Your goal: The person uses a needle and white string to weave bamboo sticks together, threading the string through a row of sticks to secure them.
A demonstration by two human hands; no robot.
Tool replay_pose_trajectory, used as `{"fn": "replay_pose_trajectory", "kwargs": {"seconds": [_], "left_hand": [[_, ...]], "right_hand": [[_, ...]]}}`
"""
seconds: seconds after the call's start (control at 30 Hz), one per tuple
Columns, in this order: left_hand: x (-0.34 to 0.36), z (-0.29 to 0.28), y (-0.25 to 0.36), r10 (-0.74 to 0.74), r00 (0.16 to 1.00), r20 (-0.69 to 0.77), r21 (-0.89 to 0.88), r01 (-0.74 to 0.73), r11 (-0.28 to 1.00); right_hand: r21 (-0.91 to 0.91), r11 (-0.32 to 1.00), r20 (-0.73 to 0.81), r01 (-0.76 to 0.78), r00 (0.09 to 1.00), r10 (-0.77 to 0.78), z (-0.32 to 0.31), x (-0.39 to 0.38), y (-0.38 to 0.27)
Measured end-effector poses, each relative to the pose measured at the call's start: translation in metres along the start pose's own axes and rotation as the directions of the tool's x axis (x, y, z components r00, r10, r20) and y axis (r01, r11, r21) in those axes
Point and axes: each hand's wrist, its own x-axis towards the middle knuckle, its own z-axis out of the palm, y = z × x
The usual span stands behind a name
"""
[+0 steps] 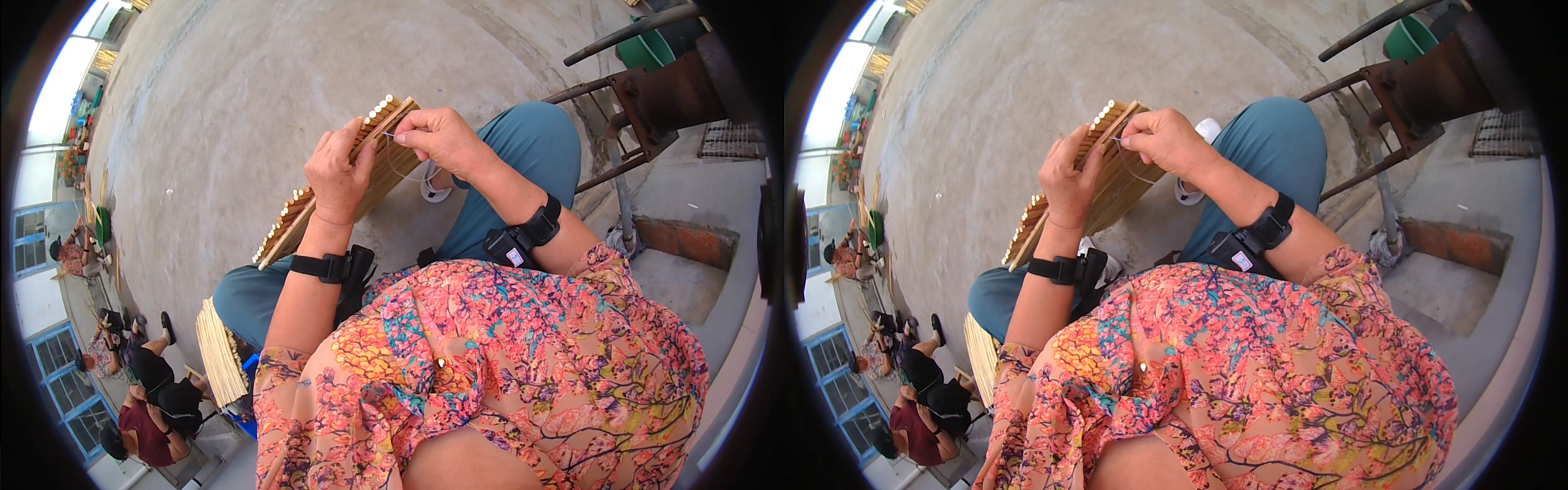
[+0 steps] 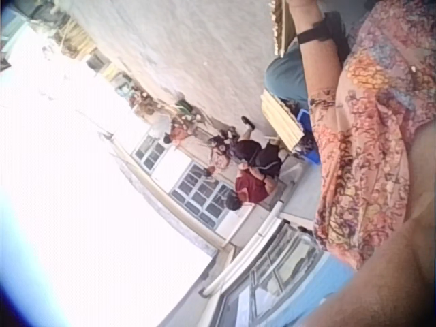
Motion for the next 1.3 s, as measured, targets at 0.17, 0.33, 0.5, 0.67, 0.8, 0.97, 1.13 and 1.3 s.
{"fn": "replay_pose_trajectory", "kwargs": {"seconds": [0.17, 0.33, 0.5, 0.67, 0.8, 0.97, 1.13, 1.3], "left_hand": [[-0.002, -0.002, 0.002, 0.021, 1.000, 0.000, -0.009, -0.021, 1.000], [-0.003, -0.004, 0.009, -0.016, 0.998, 0.059, -0.009, 0.016, 1.000], [-0.006, -0.008, 0.013, -0.010, 0.999, 0.049, 0.004, 0.010, 1.000], [-0.016, -0.007, 0.026, -0.062, 0.998, 0.031, -0.077, 0.064, 0.995], [-0.036, -0.015, 0.050, -0.030, 0.998, 0.058, -0.146, 0.038, 0.989], [-0.042, -0.021, 0.068, 0.018, 0.999, 0.044, -0.119, -0.013, 0.993], [-0.048, -0.027, 0.078, 0.081, 0.997, 0.012, -0.130, -0.079, 0.988], [-0.058, -0.031, 0.092, 0.129, 0.992, 0.007, -0.156, -0.126, 0.980]], "right_hand": [[0.001, 1.000, -0.021, 0.014, 1.000, -0.014, 0.006, -0.002, 0.006], [0.050, 0.998, -0.056, -0.034, 0.998, 0.036, 0.007, -0.008, 0.004], [0.014, 0.997, -0.030, -0.074, 0.997, 0.074, 0.007, -0.014, 0.001], [0.081, 0.986, 0.036, -0.146, 0.989, 0.144, -0.001, -0.037, -0.006], [0.056, 0.947, 0.115, -0.315, 0.945, 0.308, -0.010, -0.064, -0.018], [0.065, 0.931, 0.143, -0.360, 0.927, 0.348, -0.015, -0.091, -0.018], [0.012, 0.942, 0.077, -0.335, 0.940, 0.333, -0.012, -0.109, -0.029], [-0.025, 0.960, 0.036, -0.280, 0.959, 0.280, -0.013, -0.129, -0.028]]}}
